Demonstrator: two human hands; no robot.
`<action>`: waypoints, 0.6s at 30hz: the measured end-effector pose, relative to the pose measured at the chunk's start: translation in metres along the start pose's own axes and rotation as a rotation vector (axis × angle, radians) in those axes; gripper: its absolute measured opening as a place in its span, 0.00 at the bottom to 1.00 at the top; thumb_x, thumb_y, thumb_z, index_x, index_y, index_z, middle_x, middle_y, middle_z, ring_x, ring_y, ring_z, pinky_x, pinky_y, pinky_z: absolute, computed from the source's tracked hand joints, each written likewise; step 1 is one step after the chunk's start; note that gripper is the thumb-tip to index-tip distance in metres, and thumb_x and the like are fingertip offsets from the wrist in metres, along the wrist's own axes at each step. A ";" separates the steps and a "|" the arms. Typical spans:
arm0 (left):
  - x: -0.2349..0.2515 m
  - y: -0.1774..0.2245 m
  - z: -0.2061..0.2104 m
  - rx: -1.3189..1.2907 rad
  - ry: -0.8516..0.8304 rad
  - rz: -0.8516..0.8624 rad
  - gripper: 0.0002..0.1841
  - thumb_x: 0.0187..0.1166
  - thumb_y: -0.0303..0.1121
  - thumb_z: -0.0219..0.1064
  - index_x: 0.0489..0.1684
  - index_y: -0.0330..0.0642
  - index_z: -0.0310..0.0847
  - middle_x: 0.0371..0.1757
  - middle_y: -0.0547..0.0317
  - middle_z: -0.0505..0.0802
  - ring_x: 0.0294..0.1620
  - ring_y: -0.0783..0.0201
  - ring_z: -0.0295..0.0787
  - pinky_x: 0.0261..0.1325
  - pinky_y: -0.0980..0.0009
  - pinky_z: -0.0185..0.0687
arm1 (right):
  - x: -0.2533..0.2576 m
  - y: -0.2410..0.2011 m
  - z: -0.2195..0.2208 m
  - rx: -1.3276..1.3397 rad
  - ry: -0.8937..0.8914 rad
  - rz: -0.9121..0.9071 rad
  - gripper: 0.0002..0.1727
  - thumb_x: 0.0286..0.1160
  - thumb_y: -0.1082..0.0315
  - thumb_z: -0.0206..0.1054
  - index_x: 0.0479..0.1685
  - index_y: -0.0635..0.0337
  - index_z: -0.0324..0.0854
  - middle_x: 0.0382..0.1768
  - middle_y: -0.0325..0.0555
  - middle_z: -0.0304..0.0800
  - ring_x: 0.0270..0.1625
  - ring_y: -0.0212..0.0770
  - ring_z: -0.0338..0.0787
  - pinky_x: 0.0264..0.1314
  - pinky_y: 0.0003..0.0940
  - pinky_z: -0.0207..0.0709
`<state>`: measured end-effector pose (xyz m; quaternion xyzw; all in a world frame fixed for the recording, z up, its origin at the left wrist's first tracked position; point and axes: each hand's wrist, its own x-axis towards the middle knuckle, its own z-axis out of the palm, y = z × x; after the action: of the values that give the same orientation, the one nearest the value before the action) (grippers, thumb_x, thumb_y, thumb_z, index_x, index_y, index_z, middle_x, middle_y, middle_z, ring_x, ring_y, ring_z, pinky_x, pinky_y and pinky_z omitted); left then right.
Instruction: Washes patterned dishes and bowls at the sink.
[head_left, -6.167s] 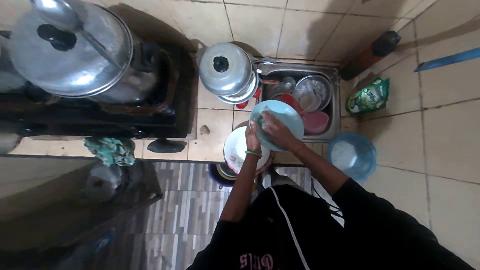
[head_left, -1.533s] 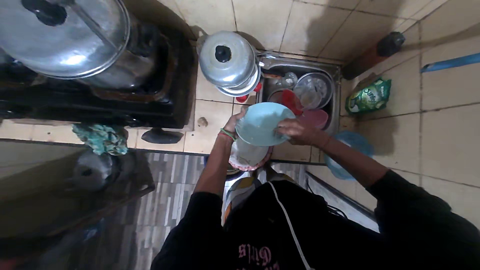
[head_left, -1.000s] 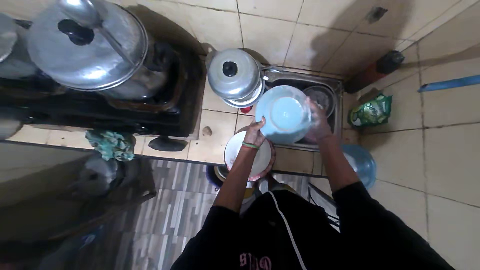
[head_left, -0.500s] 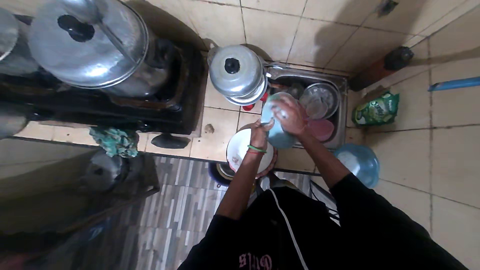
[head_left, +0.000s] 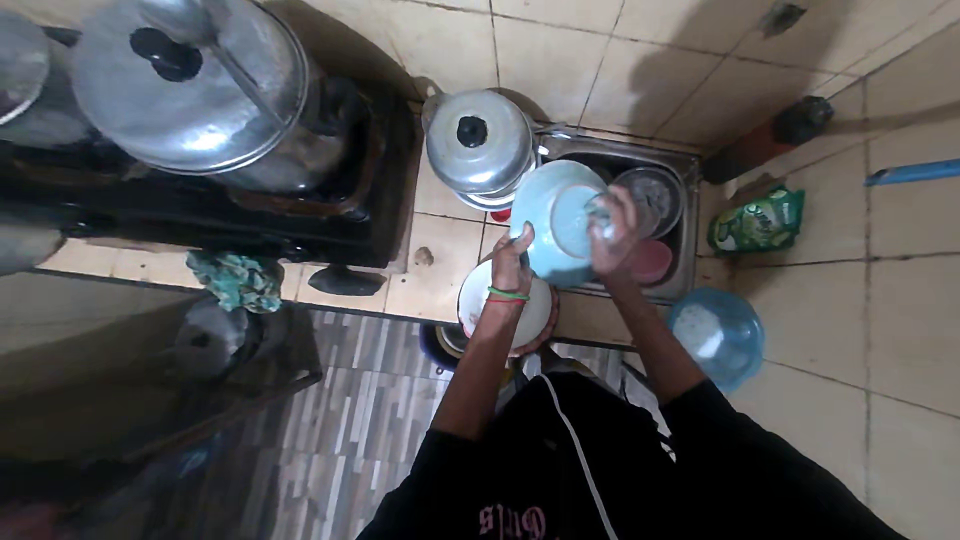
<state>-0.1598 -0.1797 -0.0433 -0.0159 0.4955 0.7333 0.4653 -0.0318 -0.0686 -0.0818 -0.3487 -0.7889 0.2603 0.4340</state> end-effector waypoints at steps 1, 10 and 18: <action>-0.003 0.000 0.003 0.019 -0.007 0.007 0.09 0.84 0.29 0.60 0.57 0.39 0.79 0.43 0.58 0.93 0.43 0.67 0.92 0.50 0.64 0.90 | 0.015 -0.004 -0.001 0.005 0.009 0.047 0.18 0.76 0.69 0.67 0.60 0.70 0.85 0.67 0.66 0.85 0.72 0.57 0.85 0.75 0.49 0.79; -0.015 0.015 0.024 -0.195 0.059 -0.060 0.11 0.90 0.30 0.45 0.49 0.46 0.75 0.34 0.65 0.88 0.34 0.73 0.87 0.40 0.73 0.86 | -0.015 -0.066 0.007 -0.312 -0.169 -0.549 0.17 0.78 0.60 0.68 0.62 0.51 0.90 0.62 0.53 0.92 0.72 0.57 0.86 0.79 0.55 0.72; -0.024 0.035 -0.011 -0.119 -0.155 -0.045 0.12 0.83 0.29 0.55 0.60 0.46 0.76 0.44 0.59 0.94 0.44 0.66 0.94 0.48 0.64 0.93 | 0.024 -0.025 -0.040 0.052 -0.033 0.076 0.17 0.84 0.66 0.60 0.62 0.67 0.84 0.64 0.61 0.87 0.70 0.49 0.85 0.77 0.45 0.75</action>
<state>-0.1752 -0.2063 -0.0127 0.0023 0.4132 0.7496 0.5170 -0.0149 -0.0610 -0.0323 -0.3625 -0.7751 0.3030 0.4196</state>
